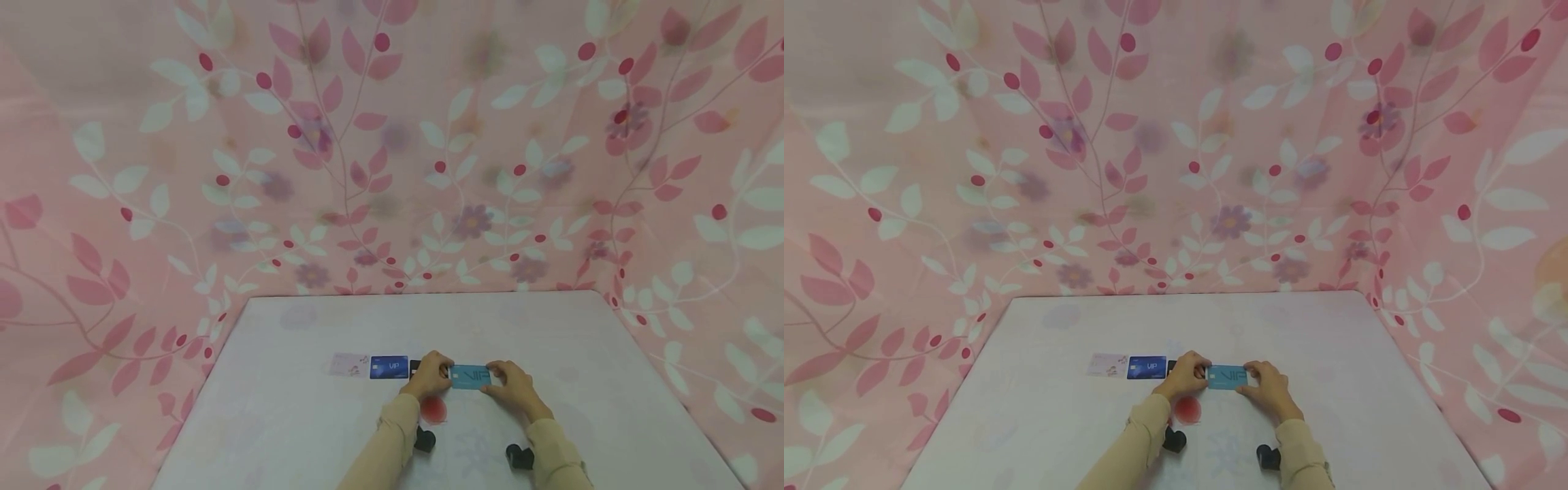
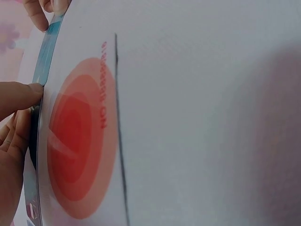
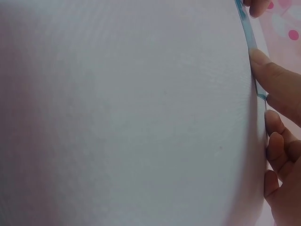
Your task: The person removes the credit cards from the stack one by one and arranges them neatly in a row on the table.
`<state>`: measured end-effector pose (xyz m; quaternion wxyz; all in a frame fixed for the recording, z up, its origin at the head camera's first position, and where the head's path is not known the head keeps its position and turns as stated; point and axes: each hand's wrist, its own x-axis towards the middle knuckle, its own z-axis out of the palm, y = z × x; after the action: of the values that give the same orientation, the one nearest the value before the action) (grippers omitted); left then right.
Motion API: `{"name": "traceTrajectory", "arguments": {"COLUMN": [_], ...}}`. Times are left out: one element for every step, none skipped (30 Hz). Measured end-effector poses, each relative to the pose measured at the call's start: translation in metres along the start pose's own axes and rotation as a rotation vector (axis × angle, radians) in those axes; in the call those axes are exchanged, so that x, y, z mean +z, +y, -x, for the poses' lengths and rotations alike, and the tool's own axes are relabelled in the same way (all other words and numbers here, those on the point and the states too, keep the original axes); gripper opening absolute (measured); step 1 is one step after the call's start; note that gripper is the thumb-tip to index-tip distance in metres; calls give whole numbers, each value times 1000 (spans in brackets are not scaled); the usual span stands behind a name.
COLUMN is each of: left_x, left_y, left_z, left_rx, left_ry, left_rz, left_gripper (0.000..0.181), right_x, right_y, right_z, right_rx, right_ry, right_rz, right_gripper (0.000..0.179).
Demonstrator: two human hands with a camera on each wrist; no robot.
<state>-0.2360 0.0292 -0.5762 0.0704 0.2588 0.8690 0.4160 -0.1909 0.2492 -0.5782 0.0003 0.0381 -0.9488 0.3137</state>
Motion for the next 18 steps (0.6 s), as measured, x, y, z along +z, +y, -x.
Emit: {"name": "traceTrajectory", "arguments": {"left_x": [0,0,1,1,1,1,1,0,0,0,0,1,1,1,1,0,0,-1], "left_y": [0,0,0,-1,-1,-1,-1,-1,-1,0,0,-1,-1,0,0,0,1,2], "left_z": [0,0,0,0,0,1,1,1,1,1,0,0,0,-1,-1,-1,-2,-2], "left_rx": [2,8,14,17,18,20,23,23,21,13,10,2,-4,-14,-25,-29,-37,-48], "left_ry": [2,5,7,9,8,8,7,7,7,4,3,1,0,-1,-5,-6,-10,-14], "left_rz": [-1,3,6,9,10,13,16,19,23,20,20,26,29,31,36,34,42,48], "left_gripper": [35,35,34,34,35,35,35,35,35,35,35,36,37,38,39,41,41,42], "right_x": [0,0,0,0,0,0,0,2,2,2,2,3,2,2,1,1,1,0], "right_y": [0,0,0,0,1,1,2,5,5,6,6,6,6,6,2,2,1,0], "right_z": [0,0,1,1,2,2,3,3,3,3,3,3,2,2,2,1,1,1], "right_rx": [-1,-3,-5,-15,-32,-44,-60,-96,-109,-121,-126,-117,-107,-95,-61,-47,-32,-18], "right_ry": [2,5,8,11,18,25,33,56,63,68,71,69,64,57,35,25,18,11], "right_rz": [1,-2,-7,-16,-21,-35,-45,-44,-46,-45,-41,-42,-34,-28,-28,-19,-12,-3], "right_gripper": [50,51,51,52,52,53,54,54,55,56,56,56,54,52,52,51,49,49]}}
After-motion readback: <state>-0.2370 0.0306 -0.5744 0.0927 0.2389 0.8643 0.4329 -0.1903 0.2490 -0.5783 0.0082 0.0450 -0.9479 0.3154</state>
